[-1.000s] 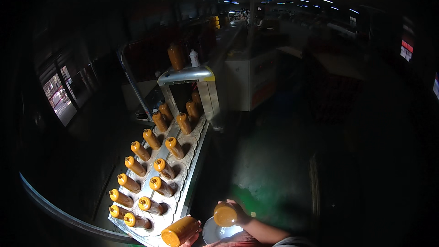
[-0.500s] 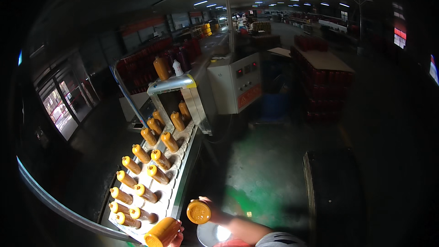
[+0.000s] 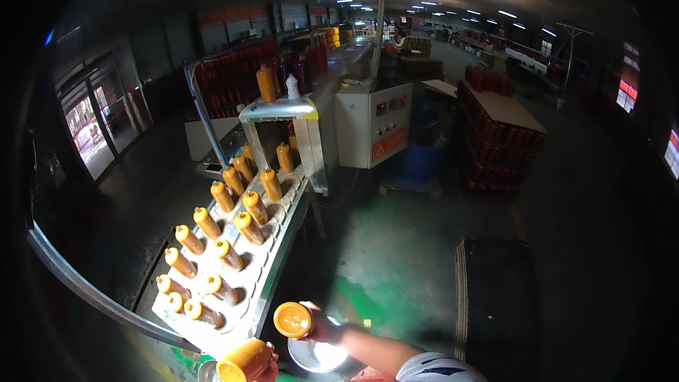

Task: The person repeatedly picks up yellow cylindrical spools from a rack, places them on a conveyor belt, and moves them into a processing machine. The person also moves a large flat board and handles a metal pot during the process.

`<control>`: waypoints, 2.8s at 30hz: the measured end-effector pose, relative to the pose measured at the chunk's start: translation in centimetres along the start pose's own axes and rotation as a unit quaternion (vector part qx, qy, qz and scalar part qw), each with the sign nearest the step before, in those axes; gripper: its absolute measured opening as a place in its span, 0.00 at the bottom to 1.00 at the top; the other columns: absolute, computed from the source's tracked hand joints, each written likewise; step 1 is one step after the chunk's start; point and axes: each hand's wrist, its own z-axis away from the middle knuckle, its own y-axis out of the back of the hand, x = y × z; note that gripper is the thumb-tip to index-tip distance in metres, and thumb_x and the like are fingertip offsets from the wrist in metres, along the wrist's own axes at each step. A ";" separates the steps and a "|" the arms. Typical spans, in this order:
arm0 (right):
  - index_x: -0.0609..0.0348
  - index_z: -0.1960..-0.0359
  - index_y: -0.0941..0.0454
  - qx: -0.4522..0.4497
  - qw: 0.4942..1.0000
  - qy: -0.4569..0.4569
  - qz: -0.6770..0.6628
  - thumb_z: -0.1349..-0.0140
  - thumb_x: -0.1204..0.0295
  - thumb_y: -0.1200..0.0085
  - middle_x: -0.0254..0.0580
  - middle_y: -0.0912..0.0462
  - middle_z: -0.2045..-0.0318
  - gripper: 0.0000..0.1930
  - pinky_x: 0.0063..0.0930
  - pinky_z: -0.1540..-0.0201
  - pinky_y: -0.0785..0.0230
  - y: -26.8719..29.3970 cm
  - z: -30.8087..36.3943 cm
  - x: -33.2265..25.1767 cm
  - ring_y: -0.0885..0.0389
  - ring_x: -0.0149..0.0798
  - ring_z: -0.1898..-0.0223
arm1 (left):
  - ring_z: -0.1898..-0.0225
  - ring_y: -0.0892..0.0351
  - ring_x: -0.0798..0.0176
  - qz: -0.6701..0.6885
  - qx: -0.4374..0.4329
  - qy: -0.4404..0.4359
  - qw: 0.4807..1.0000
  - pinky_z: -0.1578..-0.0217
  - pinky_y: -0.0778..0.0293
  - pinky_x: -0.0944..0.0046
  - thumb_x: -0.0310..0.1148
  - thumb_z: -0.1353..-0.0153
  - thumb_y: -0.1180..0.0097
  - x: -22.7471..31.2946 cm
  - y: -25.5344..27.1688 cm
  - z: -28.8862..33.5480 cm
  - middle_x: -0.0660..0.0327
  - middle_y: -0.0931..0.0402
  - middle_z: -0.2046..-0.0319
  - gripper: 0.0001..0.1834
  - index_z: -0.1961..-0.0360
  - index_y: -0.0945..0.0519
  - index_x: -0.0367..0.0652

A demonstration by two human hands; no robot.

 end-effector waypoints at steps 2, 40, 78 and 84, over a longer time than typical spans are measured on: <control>0.60 0.43 0.25 -0.077 0.965 -0.104 -0.229 0.30 0.45 0.58 0.57 0.21 0.48 0.30 0.49 0.45 0.24 -5.1 1.1 -1.4 0.22 0.54 0.44 | 0.50 0.21 0.44 0.025 0.050 0.003 0.998 0.54 0.16 0.55 0.47 0.29 0.51 -0.5 2.2 1.1 0.44 0.31 0.40 0.30 0.33 0.35 0.42; 0.53 0.51 0.24 0.195 0.951 -0.032 0.239 0.35 0.56 0.48 0.43 0.17 0.59 0.17 0.40 0.58 0.21 9.0 11.3 -33.0 0.17 0.44 0.59 | 0.36 0.33 0.40 0.087 0.035 -0.193 0.977 0.38 0.28 0.50 0.47 0.32 0.45 -17.3 -5.4 -5.7 0.48 0.39 0.32 0.30 0.34 0.31 0.44; 0.43 0.37 0.34 0.594 0.785 0.166 0.052 0.42 0.33 0.51 0.42 0.28 0.41 0.38 0.48 0.51 0.24 20.7 -2.4 -54.0 0.23 0.51 0.48 | 0.46 0.23 0.56 -0.732 0.248 -0.461 0.436 0.43 0.27 0.60 0.37 0.43 0.33 22.5 -25.2 -58.4 0.56 0.22 0.44 0.22 0.45 0.17 0.48; 0.53 0.33 0.36 0.524 0.784 0.298 0.145 0.36 0.46 0.47 0.44 0.30 0.38 0.35 0.49 0.46 0.26 19.9 -8.7 -53.0 0.27 0.49 0.41 | 0.47 0.29 0.50 -0.864 0.119 -0.344 0.349 0.45 0.27 0.55 0.38 0.51 0.31 25.6 -15.1 -77.4 0.58 0.26 0.44 0.22 0.52 0.13 0.57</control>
